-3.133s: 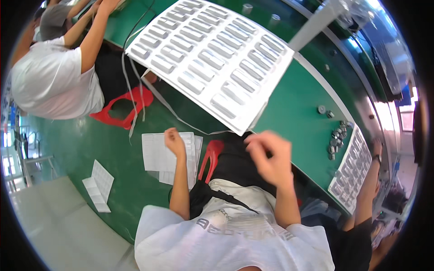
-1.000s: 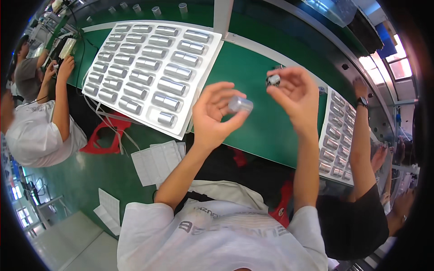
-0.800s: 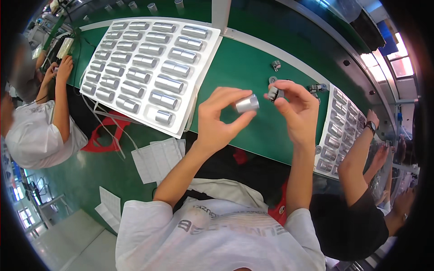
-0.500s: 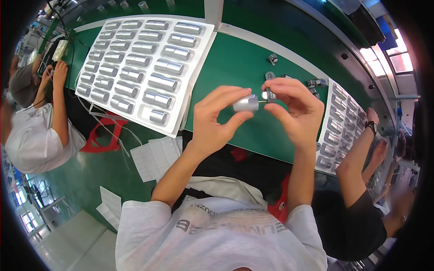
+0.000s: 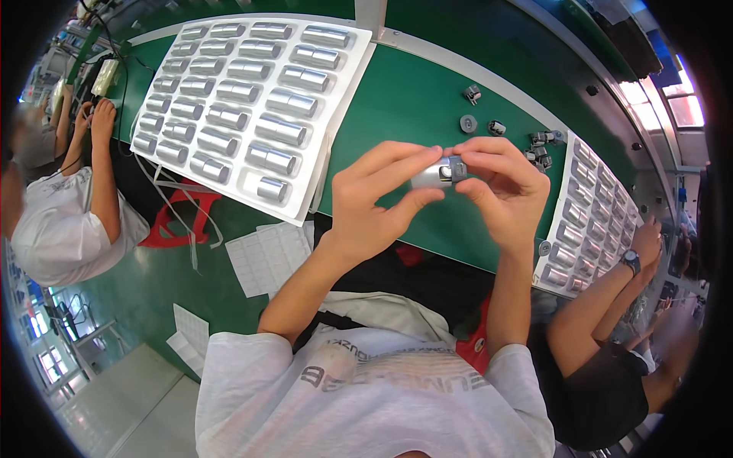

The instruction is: Assembling small electronic components into plastic trays on a production line.

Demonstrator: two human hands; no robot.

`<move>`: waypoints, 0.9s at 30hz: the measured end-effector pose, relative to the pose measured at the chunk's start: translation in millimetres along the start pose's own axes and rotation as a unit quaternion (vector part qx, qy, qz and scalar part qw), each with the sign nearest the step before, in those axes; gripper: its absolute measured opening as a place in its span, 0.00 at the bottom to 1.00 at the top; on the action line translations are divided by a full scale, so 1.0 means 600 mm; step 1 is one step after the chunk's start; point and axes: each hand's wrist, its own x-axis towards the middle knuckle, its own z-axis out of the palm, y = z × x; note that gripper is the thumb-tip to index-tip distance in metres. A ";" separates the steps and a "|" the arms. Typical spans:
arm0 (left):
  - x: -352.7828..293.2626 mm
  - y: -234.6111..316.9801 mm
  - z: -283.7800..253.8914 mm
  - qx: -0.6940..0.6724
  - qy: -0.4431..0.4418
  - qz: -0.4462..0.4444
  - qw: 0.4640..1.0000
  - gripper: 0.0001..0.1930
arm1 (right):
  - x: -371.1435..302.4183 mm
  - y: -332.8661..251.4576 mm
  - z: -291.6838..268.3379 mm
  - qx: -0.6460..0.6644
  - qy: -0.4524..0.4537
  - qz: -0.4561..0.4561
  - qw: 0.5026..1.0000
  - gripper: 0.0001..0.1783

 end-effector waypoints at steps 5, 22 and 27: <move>-0.003 -0.001 0.007 0.003 0.025 0.028 0.999 0.22 | 0.002 0.010 -0.011 -0.025 -0.011 -0.045 0.999 0.17; -0.026 0.013 0.044 -0.016 0.108 0.012 0.994 0.23 | 0.000 0.009 0.000 -0.040 0.020 -0.088 0.995 0.14; -0.032 0.004 0.044 -0.040 0.121 -0.006 0.992 0.23 | 0.000 0.006 -0.003 -0.030 0.004 -0.070 0.997 0.13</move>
